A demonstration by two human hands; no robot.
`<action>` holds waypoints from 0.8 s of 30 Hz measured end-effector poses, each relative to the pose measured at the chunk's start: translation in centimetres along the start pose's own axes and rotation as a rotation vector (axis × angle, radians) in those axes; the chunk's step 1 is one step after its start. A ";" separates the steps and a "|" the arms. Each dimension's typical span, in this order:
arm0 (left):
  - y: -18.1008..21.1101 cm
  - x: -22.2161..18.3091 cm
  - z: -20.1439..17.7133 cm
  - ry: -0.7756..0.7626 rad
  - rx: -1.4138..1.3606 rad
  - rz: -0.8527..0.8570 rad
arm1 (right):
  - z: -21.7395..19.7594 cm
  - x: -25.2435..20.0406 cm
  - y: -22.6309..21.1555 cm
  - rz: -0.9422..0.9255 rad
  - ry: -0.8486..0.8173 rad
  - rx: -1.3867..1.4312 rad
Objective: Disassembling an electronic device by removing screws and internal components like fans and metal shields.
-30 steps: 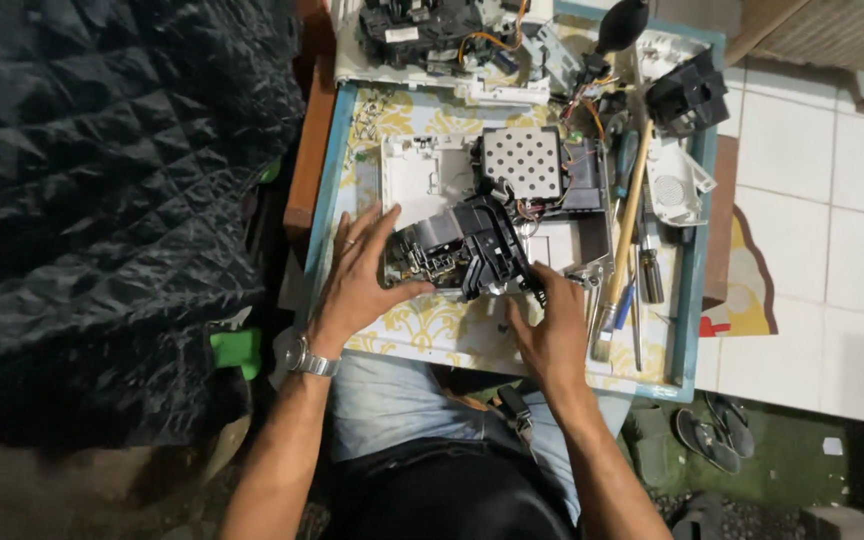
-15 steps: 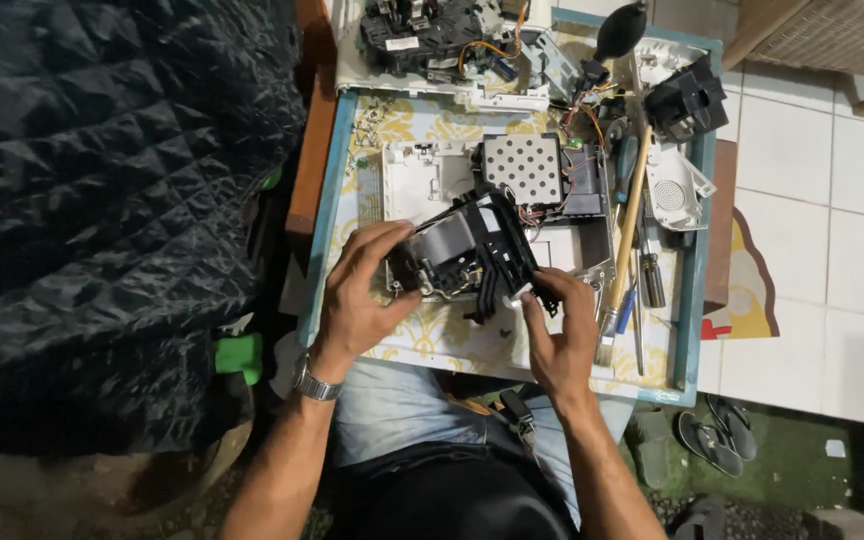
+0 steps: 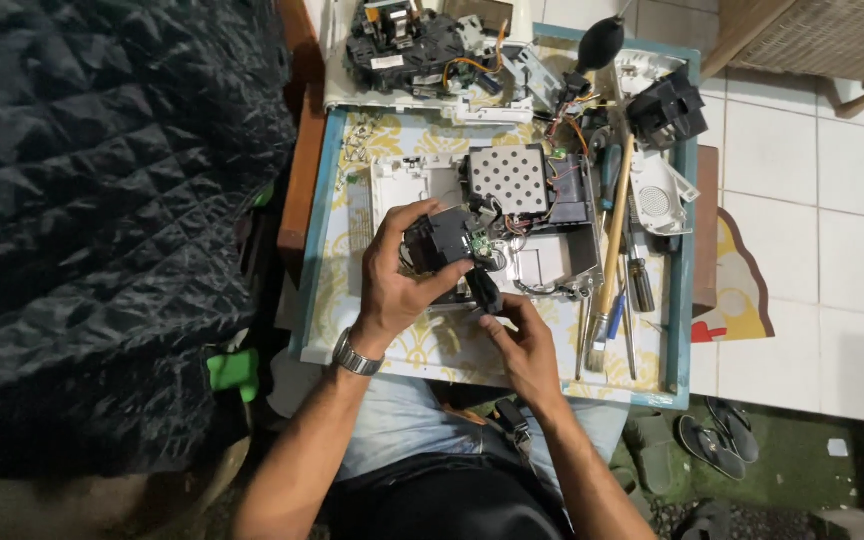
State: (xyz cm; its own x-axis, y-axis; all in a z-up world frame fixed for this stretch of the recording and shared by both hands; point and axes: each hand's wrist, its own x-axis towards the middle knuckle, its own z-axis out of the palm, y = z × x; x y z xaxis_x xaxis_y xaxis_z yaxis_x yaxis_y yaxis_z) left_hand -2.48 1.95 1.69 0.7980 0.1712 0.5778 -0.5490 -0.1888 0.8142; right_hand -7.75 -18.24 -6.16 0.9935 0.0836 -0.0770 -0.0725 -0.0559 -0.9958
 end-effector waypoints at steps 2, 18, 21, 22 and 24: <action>0.3 0.5 0.1 -0.057 0.003 -0.009 | 0.1 0.0 0.3 0.024 -0.014 -0.001; -0.7 0.1 1.2 -0.220 0.052 0.025 | -5.0 -1.1 -3.6 -0.067 0.241 -0.386; -1.0 0.2 1.5 -0.217 0.068 0.037 | -9.4 -0.1 -2.1 -0.092 0.465 -0.451; -0.9 0.3 1.5 -0.222 0.066 0.030 | -10.4 0.1 -3.1 -0.043 0.504 -0.515; -0.7 0.6 1.5 -0.224 0.067 0.027 | -12.2 0.7 -4.0 0.001 0.540 -0.576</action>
